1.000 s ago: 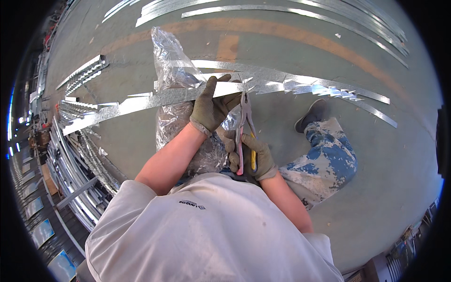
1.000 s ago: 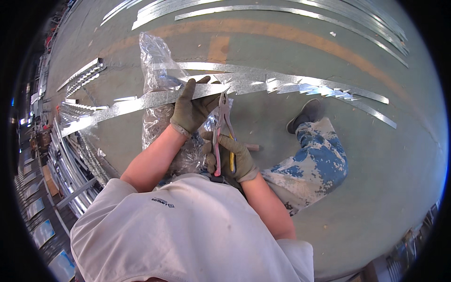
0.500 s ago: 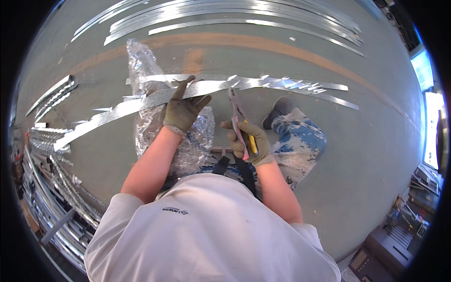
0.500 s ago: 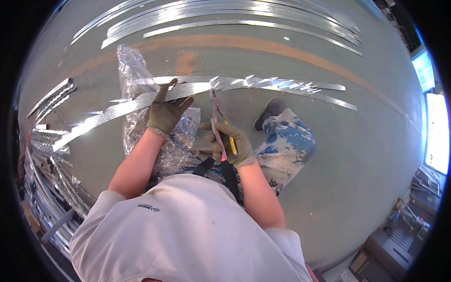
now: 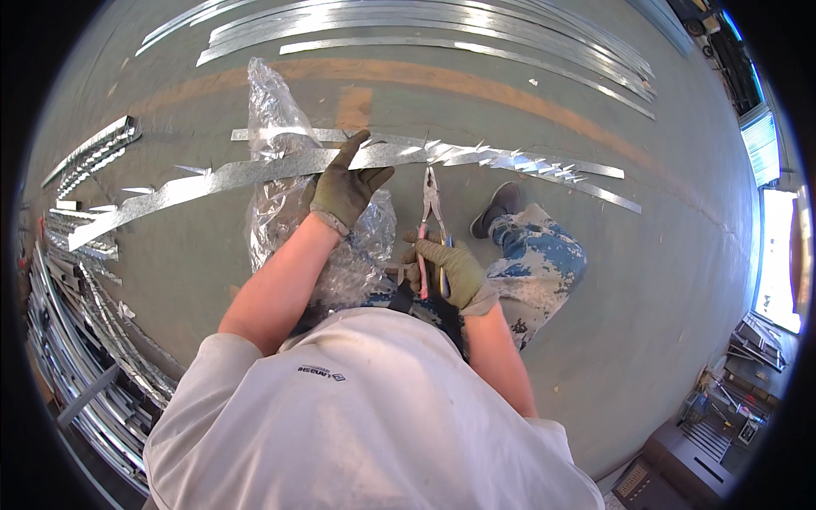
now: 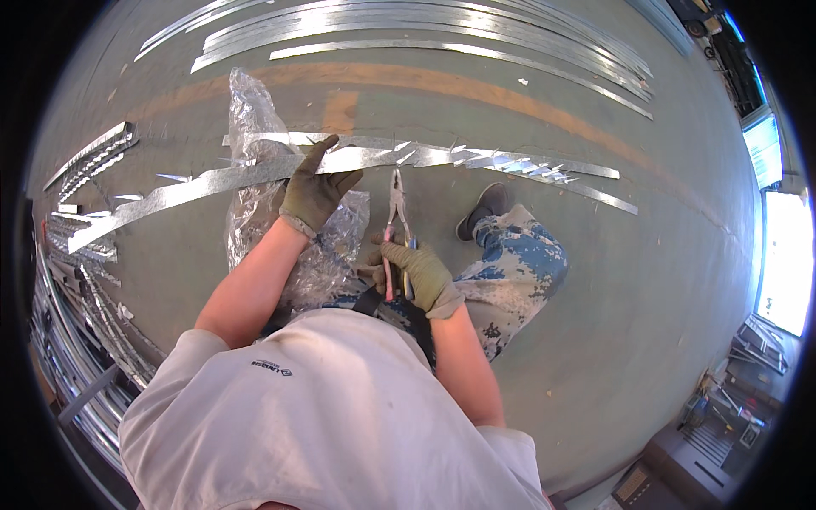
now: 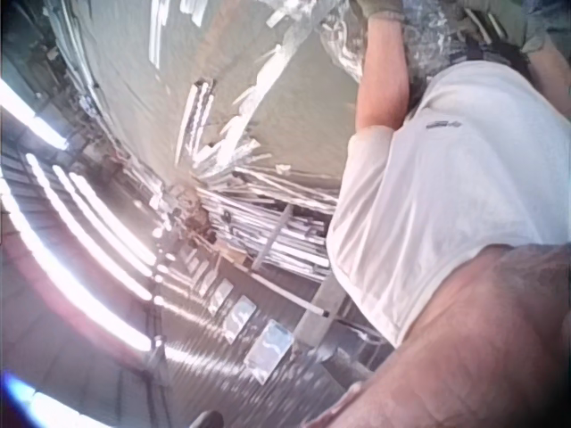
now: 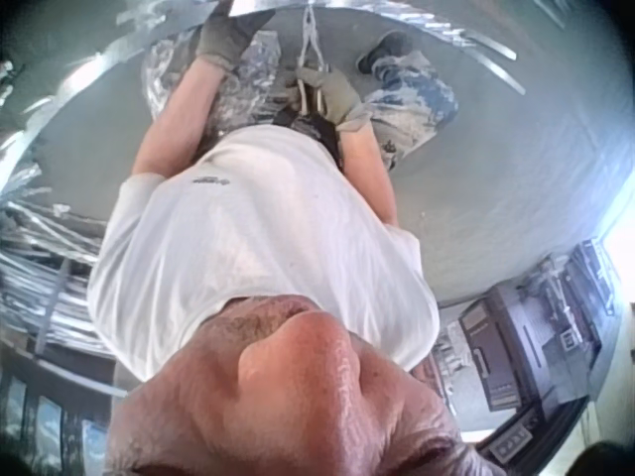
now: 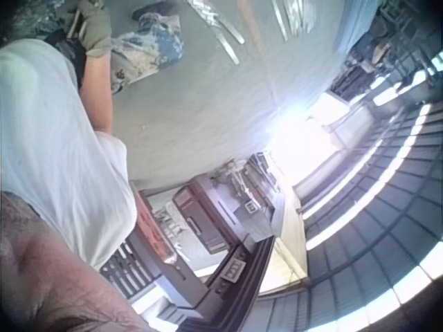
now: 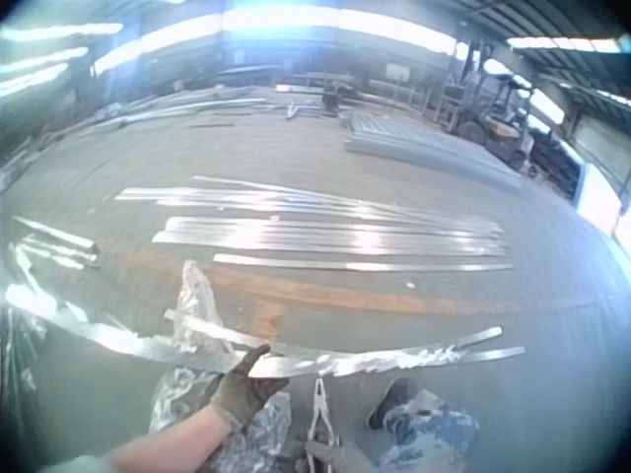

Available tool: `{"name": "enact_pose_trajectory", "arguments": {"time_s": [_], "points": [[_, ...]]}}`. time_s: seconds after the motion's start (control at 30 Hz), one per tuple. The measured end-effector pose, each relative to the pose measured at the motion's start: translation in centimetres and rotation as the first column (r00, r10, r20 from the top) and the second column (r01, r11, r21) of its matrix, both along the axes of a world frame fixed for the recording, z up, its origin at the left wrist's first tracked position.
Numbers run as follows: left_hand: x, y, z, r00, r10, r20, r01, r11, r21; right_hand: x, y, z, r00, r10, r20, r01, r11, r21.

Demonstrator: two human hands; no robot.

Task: The person sits on the floor and uses tin snips to cut a long metal strip into shorter pieces. The cut pieces are placed on the floor beside the work area.

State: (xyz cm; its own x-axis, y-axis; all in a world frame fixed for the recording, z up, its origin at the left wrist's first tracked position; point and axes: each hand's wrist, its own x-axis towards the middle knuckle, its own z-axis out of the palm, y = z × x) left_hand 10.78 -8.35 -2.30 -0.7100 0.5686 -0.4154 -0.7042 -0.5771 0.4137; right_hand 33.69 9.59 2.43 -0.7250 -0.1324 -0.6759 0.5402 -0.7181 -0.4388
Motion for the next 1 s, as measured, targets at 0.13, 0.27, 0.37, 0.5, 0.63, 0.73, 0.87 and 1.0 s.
{"name": "enact_pose_trajectory", "arguments": {"time_s": [0.13, 0.27, 0.37, 0.5, 0.63, 0.73, 0.87, 1.0], "points": [[-0.4, 0.0, 0.3, 1.0, 0.008, 0.025, -0.01, 0.997, 0.082, -1.8, 1.0, 6.0, 0.965, 0.244, -0.093, -0.198, 0.916, 0.35], [-0.4, 0.2, -0.8, 0.999, 0.0, 0.051, -0.005, 0.995, 0.097, -3.4, 4.6, 5.0, 0.95, 0.308, 0.047, -0.284, 0.792, 0.54], [-0.6, 0.4, -0.9, 0.999, -0.004, 0.04, 0.0, 0.996, 0.089, -3.4, 4.0, 3.4, 0.967, 0.24, 0.09, -0.247, 0.777, 0.579], [-0.4, 0.0, -0.2, 1.0, 0.013, -0.001, -0.013, 0.999, 0.03, -2.4, 1.8, 3.2, 0.987, 0.157, -0.027, -0.126, 0.875, 0.468], [0.3, 0.0, 1.8, 0.999, 0.031, 0.019, -0.029, 0.997, -0.076, -2.1, 0.8, 3.0, 0.998, 0.028, 0.056, -0.046, 0.937, 0.345], [0.2, -0.7, 1.6, 0.999, 0.033, 0.005, -0.033, 0.999, -0.009, -1.9, 0.8, 3.0, 0.998, 0.016, 0.065, -0.035, 0.948, 0.317], [-0.5, -1.0, 1.1, 0.998, 0.003, 0.063, -0.006, 0.999, 0.038, -2.1, 0.2, 3.5, 0.995, 0.058, 0.076, -0.081, 0.939, 0.335], [-0.5, -0.7, 1.4, 0.997, 0.009, 0.078, -0.009, 1.0, 0.007, -3.3, -0.9, 3.6, 0.964, 0.243, 0.105, -0.265, 0.872, 0.411]]}}
